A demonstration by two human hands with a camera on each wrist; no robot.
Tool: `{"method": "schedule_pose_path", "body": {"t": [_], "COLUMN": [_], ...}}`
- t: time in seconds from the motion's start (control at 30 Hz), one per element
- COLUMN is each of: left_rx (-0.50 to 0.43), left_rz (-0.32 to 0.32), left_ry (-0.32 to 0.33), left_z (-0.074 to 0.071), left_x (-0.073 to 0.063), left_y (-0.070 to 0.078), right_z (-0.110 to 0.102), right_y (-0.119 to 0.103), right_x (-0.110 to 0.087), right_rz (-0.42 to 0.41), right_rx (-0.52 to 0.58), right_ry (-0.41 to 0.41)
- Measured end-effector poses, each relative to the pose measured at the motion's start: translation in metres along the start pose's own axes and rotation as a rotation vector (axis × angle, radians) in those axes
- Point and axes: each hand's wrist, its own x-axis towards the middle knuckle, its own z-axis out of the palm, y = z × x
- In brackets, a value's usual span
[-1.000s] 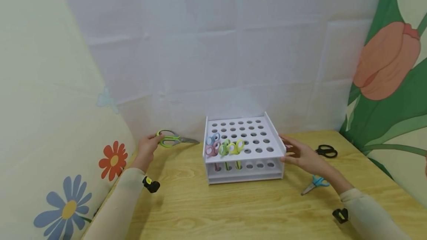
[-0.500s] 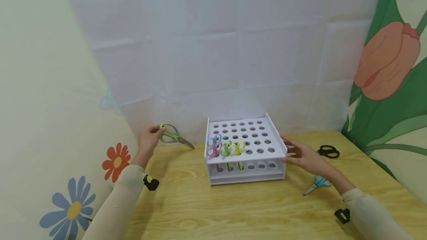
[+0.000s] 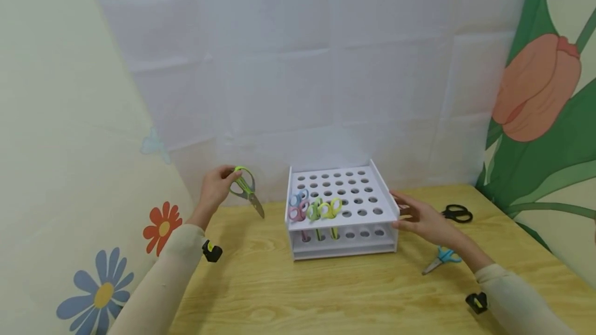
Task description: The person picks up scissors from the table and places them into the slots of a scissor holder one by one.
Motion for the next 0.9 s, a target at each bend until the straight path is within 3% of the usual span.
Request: {"method": "schedule_pose_path", "body": {"t": [0.23, 0.6, 0.9], "left_rx": [0.075, 0.065, 0.099], "left_rz": [0.14, 0.236, 0.457], "left_ry": [-0.009, 0.05, 0.085], "left_z": [0.0, -0.001, 0.004], "left_x": [0.003, -0.002, -0.013], "left_y": [0.02, 0.065, 0.102], "right_z": [0.0, 0.001, 0.0], "right_y": [-0.002, -0.004, -0.002], "right_x": [0.0, -0.001, 0.0], "right_rz": [0.011, 0.02, 0.015], "right_rx": [0.006, -0.003, 0.01], "right_ry": [-0.001, -0.001, -0.009]}}
